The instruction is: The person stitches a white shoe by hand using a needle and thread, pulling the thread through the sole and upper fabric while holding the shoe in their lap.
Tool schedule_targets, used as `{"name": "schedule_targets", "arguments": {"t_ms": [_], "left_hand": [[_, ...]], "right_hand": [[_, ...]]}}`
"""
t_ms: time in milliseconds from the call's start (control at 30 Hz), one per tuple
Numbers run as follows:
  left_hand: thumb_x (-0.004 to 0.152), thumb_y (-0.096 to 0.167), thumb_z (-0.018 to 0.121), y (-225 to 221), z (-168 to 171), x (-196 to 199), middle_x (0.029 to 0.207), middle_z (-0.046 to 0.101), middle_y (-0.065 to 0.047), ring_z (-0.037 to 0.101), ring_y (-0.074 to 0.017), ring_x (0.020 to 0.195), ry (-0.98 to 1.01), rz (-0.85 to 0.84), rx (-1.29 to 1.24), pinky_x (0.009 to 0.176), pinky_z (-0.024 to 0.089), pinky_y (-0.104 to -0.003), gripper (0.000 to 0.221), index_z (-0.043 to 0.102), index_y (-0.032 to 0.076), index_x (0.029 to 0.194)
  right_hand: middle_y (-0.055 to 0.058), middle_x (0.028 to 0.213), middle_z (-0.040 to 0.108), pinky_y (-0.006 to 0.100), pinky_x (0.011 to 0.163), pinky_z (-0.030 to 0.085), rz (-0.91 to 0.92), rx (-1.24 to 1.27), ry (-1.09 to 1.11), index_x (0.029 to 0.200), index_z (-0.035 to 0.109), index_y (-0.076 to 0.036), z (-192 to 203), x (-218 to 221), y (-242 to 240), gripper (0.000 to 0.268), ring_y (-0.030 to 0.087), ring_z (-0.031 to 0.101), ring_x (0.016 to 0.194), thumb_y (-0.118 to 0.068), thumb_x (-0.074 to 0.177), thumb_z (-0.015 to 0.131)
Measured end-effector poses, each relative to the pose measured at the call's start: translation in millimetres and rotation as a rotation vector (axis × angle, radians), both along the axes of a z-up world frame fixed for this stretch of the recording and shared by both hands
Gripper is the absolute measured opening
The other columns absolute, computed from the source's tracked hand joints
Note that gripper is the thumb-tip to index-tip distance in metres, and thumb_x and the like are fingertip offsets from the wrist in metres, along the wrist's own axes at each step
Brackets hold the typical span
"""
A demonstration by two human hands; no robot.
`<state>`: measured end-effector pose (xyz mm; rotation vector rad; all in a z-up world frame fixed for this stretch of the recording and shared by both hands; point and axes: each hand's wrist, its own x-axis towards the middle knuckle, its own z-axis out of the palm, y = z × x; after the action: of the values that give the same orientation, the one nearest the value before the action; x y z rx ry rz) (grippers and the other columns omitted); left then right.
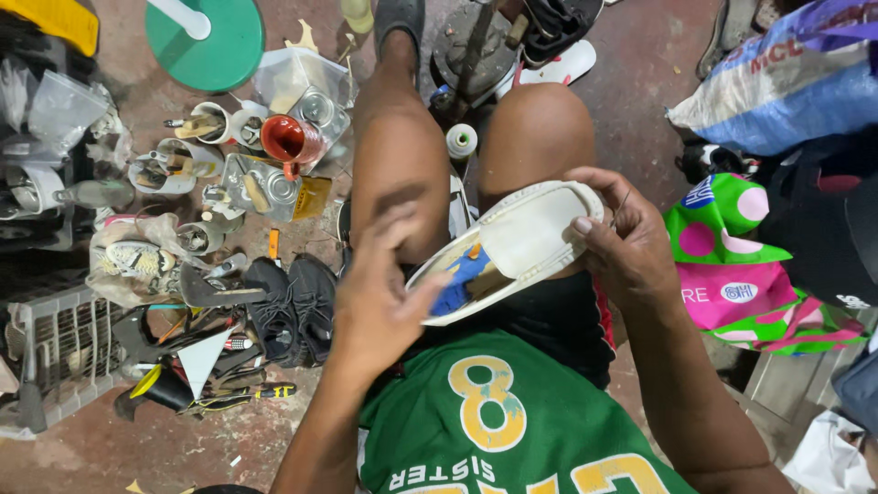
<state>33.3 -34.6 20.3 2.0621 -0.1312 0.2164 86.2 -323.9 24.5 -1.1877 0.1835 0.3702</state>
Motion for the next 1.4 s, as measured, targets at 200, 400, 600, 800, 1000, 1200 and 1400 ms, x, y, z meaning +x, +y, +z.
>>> {"name": "schedule_targets", "arguments": {"t_ms": [200,400,600,800,1000,1200,1400], "left_hand": [[0.097,0.022,0.071,-12,25,21,0.084,0.062,-0.01,0.065,-0.0271,0.079,-0.033,-0.088,0.518,0.068,0.052,-0.04,0.016,0.068,0.008,0.092],[0.107,0.013,0.06,7,9,8,0.09,0.06,-0.01,0.061,-0.0181,0.083,0.181,-0.034,-0.366,0.074,0.05,-0.032,0.016,0.06,0.003,0.095],[0.098,0.014,0.067,-5,14,11,0.1,0.063,-0.009,0.058,-0.0135,0.067,0.375,0.01,-0.28,0.061,0.051,-0.027,0.017,0.066,0.004,0.113],[0.091,0.019,0.077,-22,34,33,0.093,0.067,-0.008,0.067,-0.0257,0.081,-0.108,-0.168,0.454,0.069,0.054,-0.037,0.022,0.067,0.006,0.106],[0.099,0.015,0.071,-11,12,16,0.095,0.067,-0.006,0.069,-0.021,0.083,-0.046,-0.125,0.316,0.071,0.056,-0.035,0.009,0.068,0.008,0.104],[0.106,0.015,0.057,-8,10,5,0.107,0.069,-0.011,0.06,-0.0187,0.073,0.611,-0.059,-0.82,0.057,0.047,-0.028,0.013,0.063,0.005,0.099],[0.091,0.01,0.07,-28,22,5,0.086,0.06,-0.011,0.06,-0.019,0.073,-0.013,-0.093,0.239,0.065,0.047,-0.034,0.01,0.064,0.003,0.095]], "right_hand": [[0.009,0.114,0.068,0.025,0.078,0.059,-0.011,-0.015,0.029,0.139,0.051,0.001,17,4,14,0.049,0.011,0.069,0.093,-0.005,0.093,0.066],[0.008,0.116,0.067,0.02,0.068,0.049,0.015,-0.056,-0.016,0.141,0.054,0.001,30,9,21,0.049,0.007,0.063,0.088,-0.005,0.094,0.067],[0.008,0.118,0.067,0.026,0.08,0.06,0.025,-0.056,0.027,0.139,0.051,0.0,28,8,18,0.049,0.012,0.069,0.098,-0.006,0.092,0.065],[0.011,0.125,0.066,0.03,0.098,0.056,0.025,0.058,-0.021,0.142,0.05,0.003,11,5,4,0.05,0.015,0.067,0.112,-0.002,0.095,0.066],[0.012,0.125,0.065,0.032,0.098,0.057,0.015,0.058,-0.021,0.141,0.049,0.003,-3,-2,-4,0.05,0.016,0.067,0.111,-0.001,0.095,0.066],[0.012,0.125,0.066,0.031,0.095,0.056,0.033,-0.007,-0.024,0.14,0.051,0.003,-1,-5,-2,0.051,0.015,0.067,0.109,-0.003,0.093,0.069],[0.012,0.127,0.065,0.031,0.1,0.055,0.082,-0.002,-0.053,0.138,0.054,0.003,6,-1,5,0.051,0.015,0.066,0.115,-0.004,0.092,0.072]]}}
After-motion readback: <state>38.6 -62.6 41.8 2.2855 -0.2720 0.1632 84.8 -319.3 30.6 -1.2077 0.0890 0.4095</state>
